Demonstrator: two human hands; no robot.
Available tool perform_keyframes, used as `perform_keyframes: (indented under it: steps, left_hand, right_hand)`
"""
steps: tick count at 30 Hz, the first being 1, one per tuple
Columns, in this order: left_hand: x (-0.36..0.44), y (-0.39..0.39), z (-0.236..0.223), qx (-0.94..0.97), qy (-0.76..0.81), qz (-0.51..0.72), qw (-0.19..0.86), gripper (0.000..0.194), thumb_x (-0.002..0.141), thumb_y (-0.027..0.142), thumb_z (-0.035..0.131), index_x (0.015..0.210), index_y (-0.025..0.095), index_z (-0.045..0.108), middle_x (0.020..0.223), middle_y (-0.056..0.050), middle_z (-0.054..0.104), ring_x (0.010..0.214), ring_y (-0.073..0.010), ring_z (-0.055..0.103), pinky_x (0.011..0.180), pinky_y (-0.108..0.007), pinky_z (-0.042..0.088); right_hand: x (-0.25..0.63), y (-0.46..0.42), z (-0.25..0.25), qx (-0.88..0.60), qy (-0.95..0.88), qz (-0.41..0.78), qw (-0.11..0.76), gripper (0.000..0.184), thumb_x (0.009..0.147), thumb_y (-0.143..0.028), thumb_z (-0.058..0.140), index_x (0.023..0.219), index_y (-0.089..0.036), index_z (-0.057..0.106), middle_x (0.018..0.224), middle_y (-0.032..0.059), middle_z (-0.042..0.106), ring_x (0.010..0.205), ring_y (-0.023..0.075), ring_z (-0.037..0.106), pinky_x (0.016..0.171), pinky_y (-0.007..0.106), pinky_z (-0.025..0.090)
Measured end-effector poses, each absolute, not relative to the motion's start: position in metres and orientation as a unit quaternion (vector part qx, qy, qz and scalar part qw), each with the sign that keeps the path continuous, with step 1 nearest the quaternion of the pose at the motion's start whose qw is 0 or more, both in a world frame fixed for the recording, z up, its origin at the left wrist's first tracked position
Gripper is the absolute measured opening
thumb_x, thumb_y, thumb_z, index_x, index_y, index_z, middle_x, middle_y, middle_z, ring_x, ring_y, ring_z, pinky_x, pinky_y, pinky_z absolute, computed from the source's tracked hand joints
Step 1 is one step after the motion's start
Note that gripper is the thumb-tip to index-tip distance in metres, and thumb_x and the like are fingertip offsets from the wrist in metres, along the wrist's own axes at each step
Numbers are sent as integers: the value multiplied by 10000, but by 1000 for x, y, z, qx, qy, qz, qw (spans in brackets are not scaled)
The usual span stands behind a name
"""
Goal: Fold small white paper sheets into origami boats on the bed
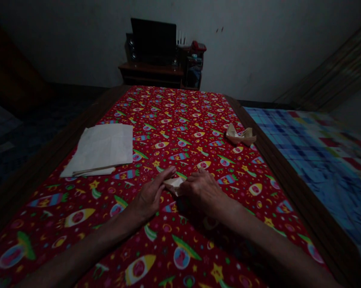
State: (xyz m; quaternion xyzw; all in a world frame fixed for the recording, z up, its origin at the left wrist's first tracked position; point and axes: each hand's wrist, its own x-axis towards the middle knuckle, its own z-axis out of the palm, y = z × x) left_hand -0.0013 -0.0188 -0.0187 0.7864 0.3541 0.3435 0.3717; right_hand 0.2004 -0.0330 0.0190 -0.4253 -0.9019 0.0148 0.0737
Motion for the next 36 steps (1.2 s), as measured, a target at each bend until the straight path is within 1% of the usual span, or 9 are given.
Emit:
perform_keyframes:
  steps: [4, 8, 13, 15, 18, 21, 24, 26, 36]
  left_hand:
    - [3, -19, -15, 752, 364, 371, 405, 454, 907, 150, 340, 1360, 185, 350, 1347, -112, 505, 1242, -188, 480, 1065, -385, 375]
    - [5, -21, -12, 693, 394, 399, 454, 466, 890, 208, 412, 1343, 151, 321, 1340, -159, 502, 1230, -207, 492, 998, -376, 450]
    - [4, -21, -6, 696, 450, 385, 405, 337, 883, 348, 462, 1146, 147, 521, 1170, -138, 624, 1057, -214, 622, 879, -350, 536]
    - [5, -19, -5, 701, 463, 378, 389, 348, 864, 376, 488, 1118, 145, 543, 1104, -128, 653, 983, -214, 652, 834, -350, 555]
    - [8, -18, -8, 718, 470, 363, 363, 339, 850, 320, 497, 1126, 130, 549, 1092, -133, 660, 985, -221, 650, 853, -362, 543]
    - [11, -23, -13, 739, 424, 357, 383, 402, 895, 235, 392, 1277, 125, 449, 1195, -143, 619, 1093, -203, 604, 956, -366, 483]
    - [16, -28, -17, 745, 376, 374, 405, 501, 931, 209, 318, 1425, 174, 247, 1377, -133, 468, 1244, -184, 476, 1063, -373, 376]
    - [19, -30, -19, 733, 360, 393, 423, 525, 945, 229, 308, 1454, 215, 180, 1448, -113, 372, 1309, -184, 386, 1102, -383, 313]
    - [20, -29, -12, 678, 339, 396, 519, 566, 955, 344, 356, 1463, 245, 127, 1496, -114, 275, 1363, -220, 288, 1118, -429, 263]
  right_hand:
    - [206, -32, 18, -445, -892, 26, 72, 169, 845, -139, 524, 715, -161, 630, 594, -1, 578, 505, 102, 375, 580, 292, 223]
    - [211, -30, 18, -446, -892, 2, 81, 122, 854, -170, 529, 782, -171, 627, 656, 9, 603, 544, 113, 425, 598, 286, 247]
    - [204, -33, 18, -432, -899, -33, 71, 87, 847, -169, 545, 805, -184, 620, 711, 23, 633, 654, 152, 505, 722, 318, 288]
    - [200, -36, 18, -422, -903, -28, 74, 97, 855, -173, 539, 805, -190, 621, 712, 18, 637, 666, 156, 512, 737, 323, 289]
    - [197, -38, 20, -420, -904, -17, 82, 105, 860, -167, 534, 804, -192, 620, 716, 12, 640, 661, 157, 512, 732, 322, 289]
    - [196, -39, 18, -424, -902, -4, 82, 120, 858, -142, 525, 797, -186, 619, 698, 8, 628, 645, 148, 506, 731, 317, 290]
    - [197, -39, 14, -418, -904, 7, 88, 125, 852, -127, 517, 793, -184, 612, 692, 7, 613, 654, 144, 500, 736, 314, 292]
    - [198, -39, 11, -415, -905, 13, 90, 119, 845, -125, 518, 792, -186, 605, 689, 4, 607, 648, 143, 491, 720, 309, 294]
    - [205, -32, 5, -434, -891, 54, 121, 136, 821, -86, 485, 778, -167, 585, 633, -12, 562, 535, 100, 406, 602, 258, 290]
